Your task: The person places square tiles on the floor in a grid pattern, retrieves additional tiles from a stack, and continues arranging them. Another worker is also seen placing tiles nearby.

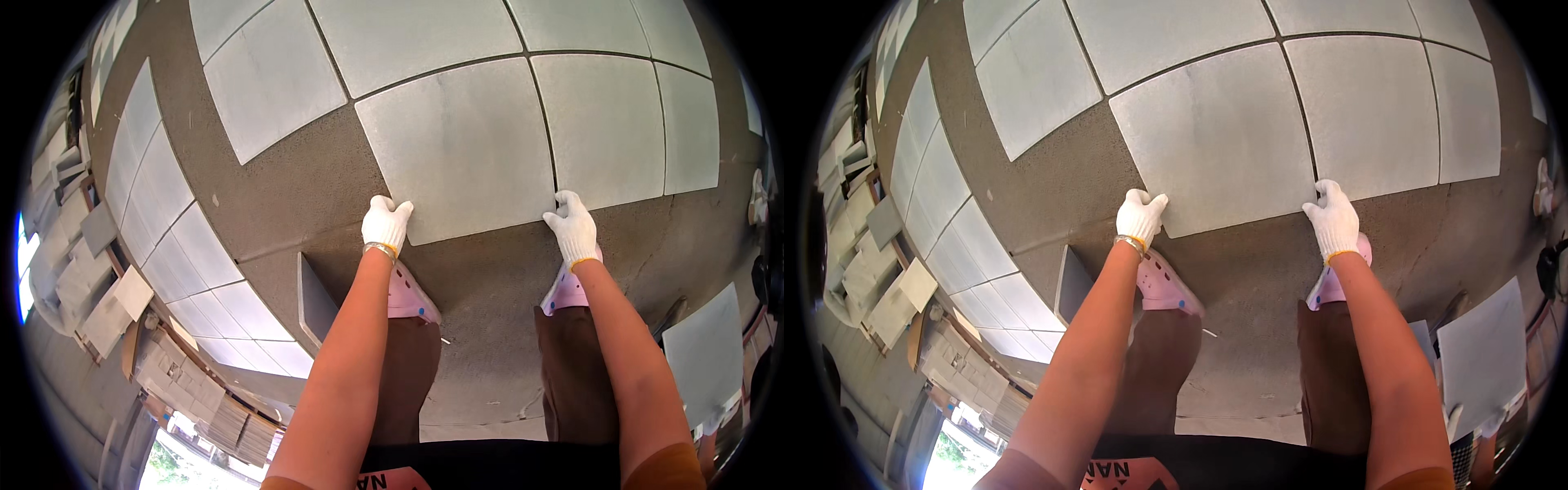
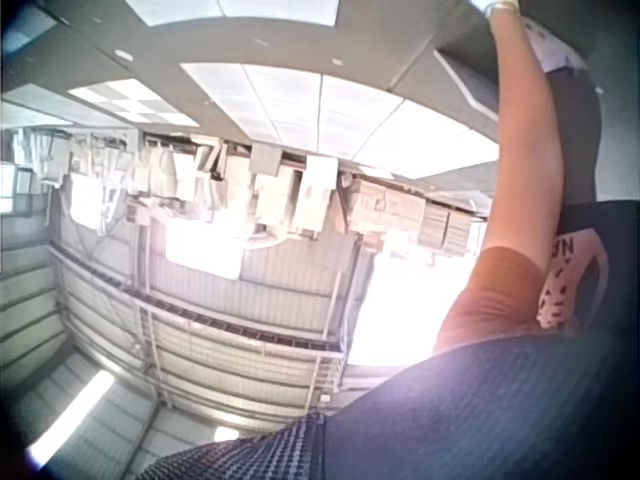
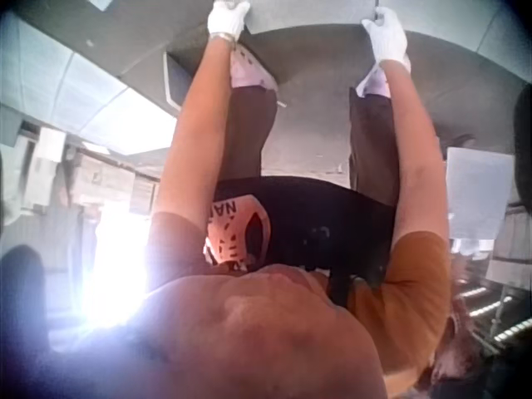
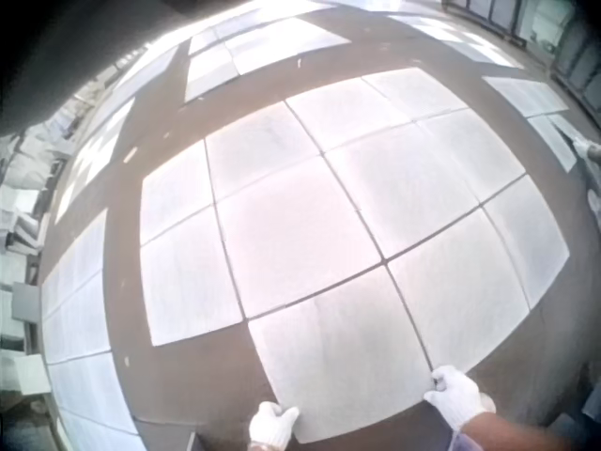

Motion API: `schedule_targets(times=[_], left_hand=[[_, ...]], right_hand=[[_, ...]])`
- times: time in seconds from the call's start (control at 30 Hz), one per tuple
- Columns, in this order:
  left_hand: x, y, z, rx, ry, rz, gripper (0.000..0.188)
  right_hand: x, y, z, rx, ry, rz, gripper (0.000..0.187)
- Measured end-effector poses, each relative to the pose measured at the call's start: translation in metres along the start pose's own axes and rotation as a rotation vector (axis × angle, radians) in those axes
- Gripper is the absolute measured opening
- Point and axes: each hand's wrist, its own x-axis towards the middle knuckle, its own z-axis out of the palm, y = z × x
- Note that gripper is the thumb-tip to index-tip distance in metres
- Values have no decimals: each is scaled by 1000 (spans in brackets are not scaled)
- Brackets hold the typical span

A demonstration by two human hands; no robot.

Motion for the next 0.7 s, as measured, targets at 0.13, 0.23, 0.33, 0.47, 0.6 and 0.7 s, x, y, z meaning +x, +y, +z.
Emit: schedule_targets(times=[0.13, 0.23, 0.33, 0.47, 0.6, 0.7], left_hand=[[-7, 15, -1, 79, -27, -7, 45], [0, -4, 4, 47, 42, 65, 41], [0, -8, 8, 47, 63, 123, 39], [-4, -1, 8, 74, 75, 144, 40], [-9, 1, -5, 120, 31, 136, 46], [-23, 10, -26, 4, -105, 80, 59]], right_hand=[[2, 10, 7, 14, 16, 62, 43], [3, 5, 8, 63, 1, 99, 42], [4, 7, 8, 129, -5, 163, 40], [5, 5, 6, 132, 4, 170, 40], [4, 1, 6, 137, -39, 179, 42], [-2, -6, -1, 153, -61, 108, 51]])
